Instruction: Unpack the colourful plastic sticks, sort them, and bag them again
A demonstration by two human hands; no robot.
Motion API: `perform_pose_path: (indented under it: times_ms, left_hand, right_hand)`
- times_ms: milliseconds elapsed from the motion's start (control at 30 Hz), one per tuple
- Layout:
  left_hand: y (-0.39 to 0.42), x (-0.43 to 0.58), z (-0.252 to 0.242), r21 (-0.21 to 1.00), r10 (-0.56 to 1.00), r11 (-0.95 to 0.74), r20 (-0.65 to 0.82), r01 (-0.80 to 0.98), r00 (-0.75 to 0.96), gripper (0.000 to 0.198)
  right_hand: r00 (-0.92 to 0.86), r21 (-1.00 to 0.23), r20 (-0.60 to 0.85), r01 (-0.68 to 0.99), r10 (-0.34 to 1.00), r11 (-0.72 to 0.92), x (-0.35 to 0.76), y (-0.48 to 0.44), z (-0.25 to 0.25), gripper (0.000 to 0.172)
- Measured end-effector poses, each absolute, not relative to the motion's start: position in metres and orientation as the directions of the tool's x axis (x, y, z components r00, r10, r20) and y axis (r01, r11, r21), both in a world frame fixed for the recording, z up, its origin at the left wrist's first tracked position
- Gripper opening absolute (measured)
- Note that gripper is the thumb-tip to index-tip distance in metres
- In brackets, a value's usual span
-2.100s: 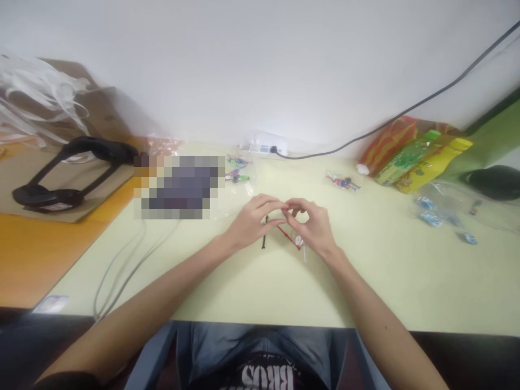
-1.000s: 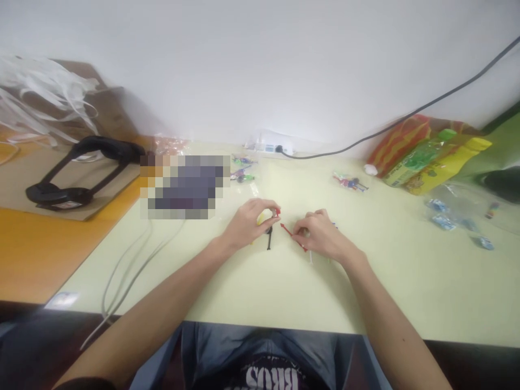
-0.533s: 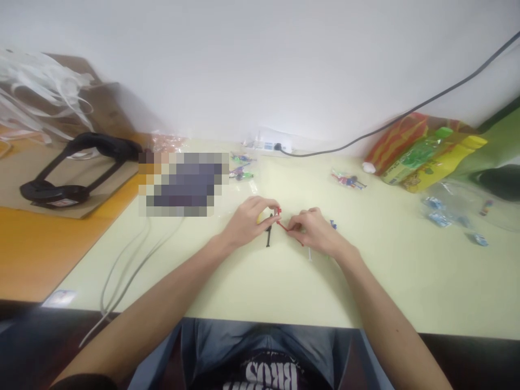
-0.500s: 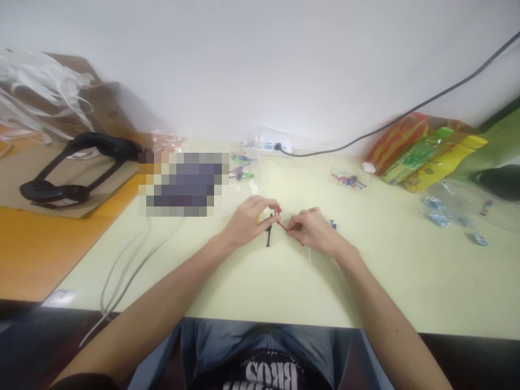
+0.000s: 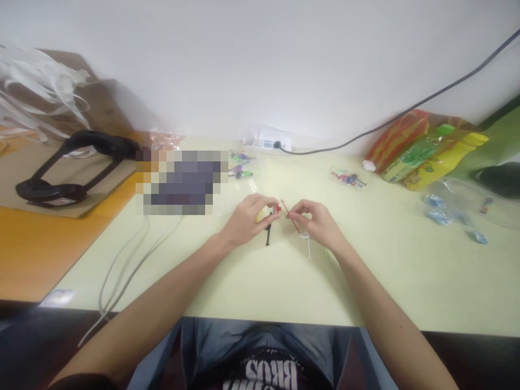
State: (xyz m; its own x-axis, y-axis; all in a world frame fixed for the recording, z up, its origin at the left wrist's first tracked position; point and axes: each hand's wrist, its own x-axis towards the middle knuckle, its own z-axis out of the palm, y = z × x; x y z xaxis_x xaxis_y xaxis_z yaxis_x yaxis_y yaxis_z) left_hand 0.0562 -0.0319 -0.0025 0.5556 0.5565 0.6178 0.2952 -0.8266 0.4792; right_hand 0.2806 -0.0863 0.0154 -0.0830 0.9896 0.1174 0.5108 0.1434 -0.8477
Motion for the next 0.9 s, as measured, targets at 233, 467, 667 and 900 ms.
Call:
perform_pose_path:
  times_ms: [233,467,667,900]
  left_hand:
    - [-0.0316,0.0559,-0.0010,0.463,0.545,-0.835,0.623,0.297,0.561,0.018]
    - [-0.0314,0.0570,-0.0026,0.439,0.508,-0.859,0.654,0.265,0.561,0.019]
    - [-0.0324,0.0570,-0.0015,0.434,0.500,-0.863,0.651,0.260,0.571,0.020]
    - [-0.0318,0.0567,-0.0021,0.425,0.487,-0.870,0.653,0.251,0.580,0.021]
  right_hand:
    - [-0.020,-0.987,0.021,0.157,1.000,0.024,0.2734,-0.0891,0.0216,0.033]
    - [-0.098,-0.998,0.009,-0.068,0.995,0.002,0.2707,-0.0894,0.0226,0.041]
    - [-0.090,-1.000,-0.019,-0.022,0.996,-0.021,0.2725,-0.0882,0.0185,0.042]
    - [-0.094,-1.000,0.002,-0.026,0.996,-0.001,0.2734,-0.0873,0.0173,0.045]
